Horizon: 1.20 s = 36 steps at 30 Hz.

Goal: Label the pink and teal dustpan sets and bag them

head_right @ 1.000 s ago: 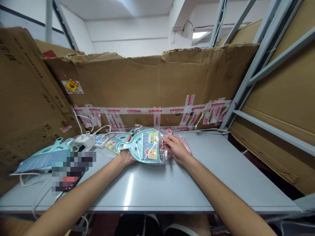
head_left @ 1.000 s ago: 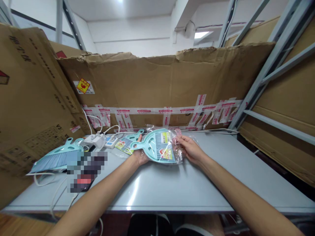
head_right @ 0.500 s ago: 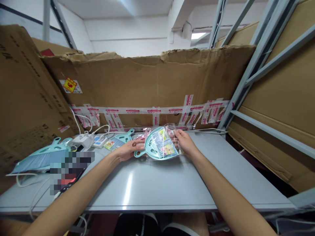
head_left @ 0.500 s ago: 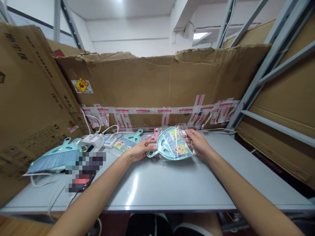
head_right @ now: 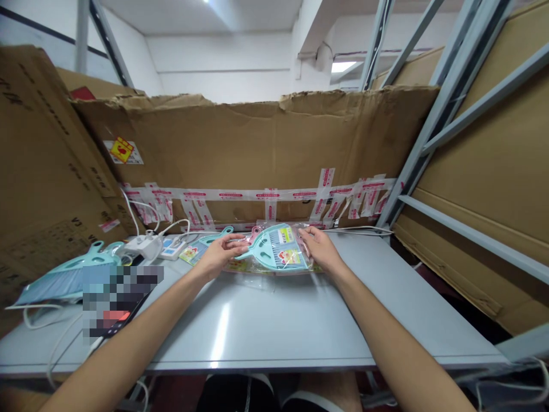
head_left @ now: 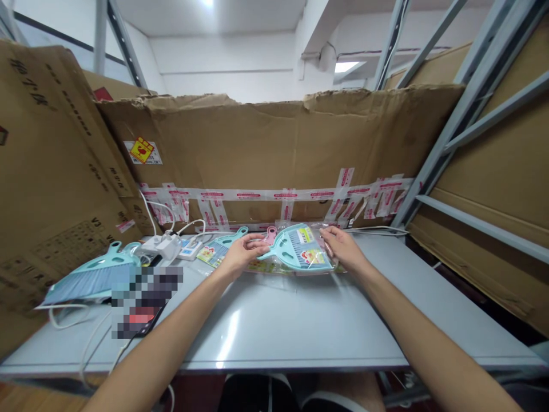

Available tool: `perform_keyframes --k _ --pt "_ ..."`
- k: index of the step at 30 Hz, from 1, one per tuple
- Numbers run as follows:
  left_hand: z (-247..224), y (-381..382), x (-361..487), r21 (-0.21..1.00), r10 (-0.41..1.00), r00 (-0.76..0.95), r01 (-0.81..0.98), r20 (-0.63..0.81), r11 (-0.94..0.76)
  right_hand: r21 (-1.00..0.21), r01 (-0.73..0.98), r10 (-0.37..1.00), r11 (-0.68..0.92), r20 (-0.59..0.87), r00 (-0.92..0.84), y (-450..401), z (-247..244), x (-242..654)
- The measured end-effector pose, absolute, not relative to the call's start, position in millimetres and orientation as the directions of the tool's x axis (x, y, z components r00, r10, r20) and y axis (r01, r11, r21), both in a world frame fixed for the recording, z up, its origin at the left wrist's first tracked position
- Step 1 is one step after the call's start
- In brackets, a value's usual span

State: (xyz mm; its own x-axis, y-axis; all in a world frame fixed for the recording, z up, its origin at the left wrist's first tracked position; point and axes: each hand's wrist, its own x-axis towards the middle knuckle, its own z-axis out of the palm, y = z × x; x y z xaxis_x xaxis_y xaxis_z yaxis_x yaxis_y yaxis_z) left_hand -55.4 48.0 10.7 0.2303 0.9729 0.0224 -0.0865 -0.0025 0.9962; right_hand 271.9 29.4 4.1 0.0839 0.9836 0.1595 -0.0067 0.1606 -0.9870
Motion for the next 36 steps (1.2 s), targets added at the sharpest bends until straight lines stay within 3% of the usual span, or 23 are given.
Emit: perform_keyframes --k 8,13,18,20,23,30,36 --pt "4.4 56.0 -59.0 0.986 0.979 0.152 -0.115 0.139 -0.122 -0.985 -0.035 0.974 0.17 0.162 0.16 26.9 7.0 269.1" --pt "2.3 58.1 -58.1 0.978 0.991 0.074 -0.189 0.107 -0.092 -0.979 -0.064 0.964 0.191 0.175 0.2 32.1 3.3 273.9" --pt "-0.8 60.1 -52.4 0.915 0.995 -0.02 -0.39 0.099 -0.099 -0.97 -0.245 1.0 0.001 0.008 -0.03 31.8 2.2 274.2" --pt "-4.0 61.5 -50.4 0.889 0.994 -0.055 -0.446 0.092 -0.107 -0.972 -0.23 0.99 -0.039 -0.007 -0.139 28.2 2.5 271.4" --pt "-9.6 62.2 -47.6 0.868 0.992 -0.087 -0.482 0.087 -0.118 -0.993 -0.114 0.981 0.024 0.045 -0.189 23.1 1.0 265.9" --pt "-18.2 60.3 -43.2 0.915 0.987 -0.1 -0.375 0.123 -0.152 -0.986 -0.054 0.988 0.155 0.155 0.009 24.8 -2.2 264.6" --pt "-8.4 58.4 -50.3 0.952 0.967 -0.078 -0.17 0.244 -0.254 -0.989 -0.004 0.986 0.149 0.148 -0.069 25.1 1.5 270.8"
